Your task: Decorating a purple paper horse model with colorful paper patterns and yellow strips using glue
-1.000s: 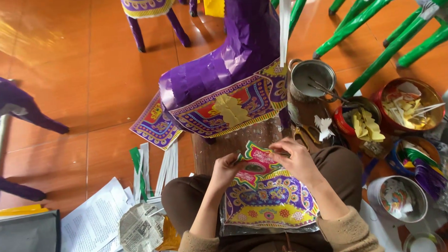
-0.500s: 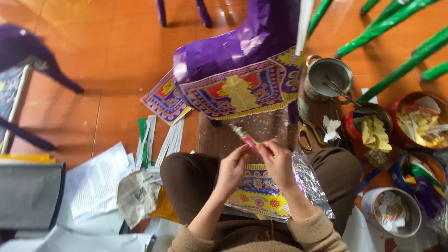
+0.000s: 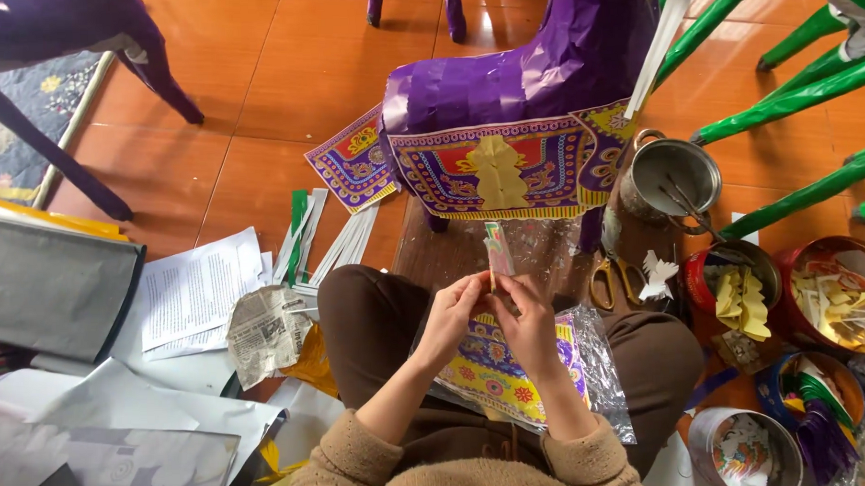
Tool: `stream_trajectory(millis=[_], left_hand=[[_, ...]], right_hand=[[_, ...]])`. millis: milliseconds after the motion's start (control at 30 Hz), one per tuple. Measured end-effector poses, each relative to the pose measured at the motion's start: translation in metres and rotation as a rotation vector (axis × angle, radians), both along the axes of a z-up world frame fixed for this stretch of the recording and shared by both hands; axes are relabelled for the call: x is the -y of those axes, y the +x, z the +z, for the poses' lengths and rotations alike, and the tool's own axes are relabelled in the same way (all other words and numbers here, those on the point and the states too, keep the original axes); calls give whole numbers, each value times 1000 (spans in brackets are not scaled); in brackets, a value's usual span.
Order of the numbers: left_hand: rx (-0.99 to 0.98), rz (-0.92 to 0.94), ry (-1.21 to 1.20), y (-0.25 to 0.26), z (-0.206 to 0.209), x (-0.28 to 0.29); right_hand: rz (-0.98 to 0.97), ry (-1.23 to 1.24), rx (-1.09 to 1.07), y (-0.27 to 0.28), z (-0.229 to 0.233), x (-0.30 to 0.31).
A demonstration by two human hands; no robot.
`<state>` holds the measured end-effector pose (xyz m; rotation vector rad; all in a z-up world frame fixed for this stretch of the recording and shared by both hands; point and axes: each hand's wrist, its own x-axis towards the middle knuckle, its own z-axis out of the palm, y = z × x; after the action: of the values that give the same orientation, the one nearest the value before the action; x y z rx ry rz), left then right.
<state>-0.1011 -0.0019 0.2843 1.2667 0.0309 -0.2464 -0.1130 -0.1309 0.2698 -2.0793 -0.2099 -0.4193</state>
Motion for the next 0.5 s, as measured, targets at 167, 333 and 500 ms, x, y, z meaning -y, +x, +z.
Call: stream_trajectory(millis=[167,333,500], left_hand=[[195,-1,254,18,28,-23],[389,-235,532,42,8,-58],[174,-41,158,59,-7,-61]], right_hand=[[30,220,-108,-5,6,11],[97,352,-252,5,13,35],[111,623,-278,50,1,59]])
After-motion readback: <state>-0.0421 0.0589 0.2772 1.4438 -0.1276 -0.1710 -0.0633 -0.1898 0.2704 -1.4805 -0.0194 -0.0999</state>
